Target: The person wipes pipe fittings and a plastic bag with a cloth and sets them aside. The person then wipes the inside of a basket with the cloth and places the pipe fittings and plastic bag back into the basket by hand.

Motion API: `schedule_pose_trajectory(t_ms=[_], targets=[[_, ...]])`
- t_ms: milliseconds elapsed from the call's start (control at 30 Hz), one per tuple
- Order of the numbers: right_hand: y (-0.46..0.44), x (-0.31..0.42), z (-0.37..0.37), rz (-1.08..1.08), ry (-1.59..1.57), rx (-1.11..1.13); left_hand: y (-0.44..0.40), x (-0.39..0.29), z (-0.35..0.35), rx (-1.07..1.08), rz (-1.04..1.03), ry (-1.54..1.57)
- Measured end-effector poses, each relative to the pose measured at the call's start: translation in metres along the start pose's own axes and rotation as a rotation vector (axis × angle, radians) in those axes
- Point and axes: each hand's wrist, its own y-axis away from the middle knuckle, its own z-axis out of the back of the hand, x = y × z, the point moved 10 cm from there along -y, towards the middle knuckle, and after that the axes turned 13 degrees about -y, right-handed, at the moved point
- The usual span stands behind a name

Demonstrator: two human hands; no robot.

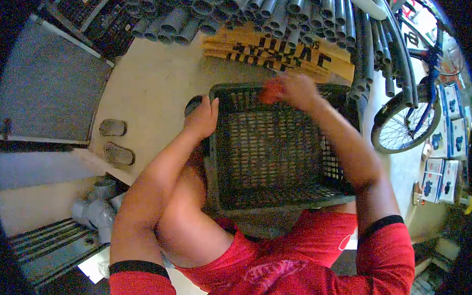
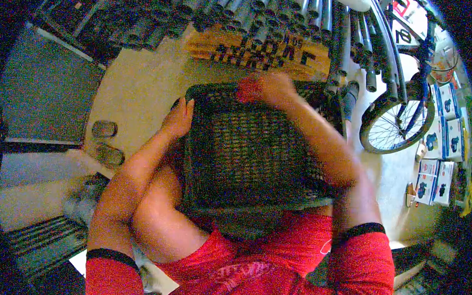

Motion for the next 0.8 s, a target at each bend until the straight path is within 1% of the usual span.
schedule_pose_trajectory(t_ms=[33, 100, 200, 233, 300, 367, 433, 467, 500, 533, 600, 667, 700, 733, 800], targets=[[-0.027, 0.033, -0.025, 0.114, 0.029, -0.010, 0.001, -0.001, -0.001, 0.006, -0.005, -0.013], [-0.057, 0.103, -0.039, 0.132, 0.011, 0.001, 0.001, 0.004, -0.001, 0.013, -0.016, -0.055], [-0.080, 0.137, -0.043, 0.228, -0.078, -0.144, -0.011, 0.027, -0.015, -0.041, -0.027, -0.093], [-0.072, 0.138, -0.036, 0.239, -0.111, -0.136, -0.005, 0.021, -0.008, -0.019, -0.018, -0.094], [-0.042, 0.113, -0.017, 0.259, -0.156, -0.113, 0.006, 0.007, 0.000, 0.023, -0.002, -0.076], [-0.028, 0.057, -0.010, 0.259, -0.105, -0.108, 0.005, 0.010, 0.000, 0.027, 0.008, -0.083], [-0.016, -0.020, -0.009, 0.124, -0.035, -0.121, 0.003, 0.008, 0.000, 0.025, 0.009, -0.074], [-0.004, -0.059, -0.003, 0.158, -0.002, -0.159, 0.002, 0.009, -0.001, 0.027, 0.006, -0.067], [0.014, -0.086, 0.007, 0.173, -0.051, -0.229, 0.001, 0.011, -0.002, 0.029, 0.007, -0.063], [0.033, -0.112, 0.018, 0.191, -0.100, -0.298, 0.000, 0.012, -0.006, 0.031, -0.043, -0.084], [0.092, -0.138, 0.037, 0.189, -0.357, -0.496, -0.009, 0.016, -0.016, 0.006, -0.118, -0.117], [0.118, -0.152, 0.043, -0.101, -0.257, -0.494, -0.018, 0.024, -0.028, -0.057, -0.152, -0.144], [0.133, -0.171, 0.020, -0.410, -0.046, -0.390, -0.018, 0.026, -0.028, -0.089, -0.159, -0.162], [0.138, -0.160, 0.014, -0.254, -0.517, -0.577, -0.018, 0.027, -0.028, -0.032, -0.147, -0.155], [0.155, -0.121, 0.000, -0.305, -1.224, -0.711, -0.021, 0.024, -0.029, 0.057, -0.141, -0.161]])
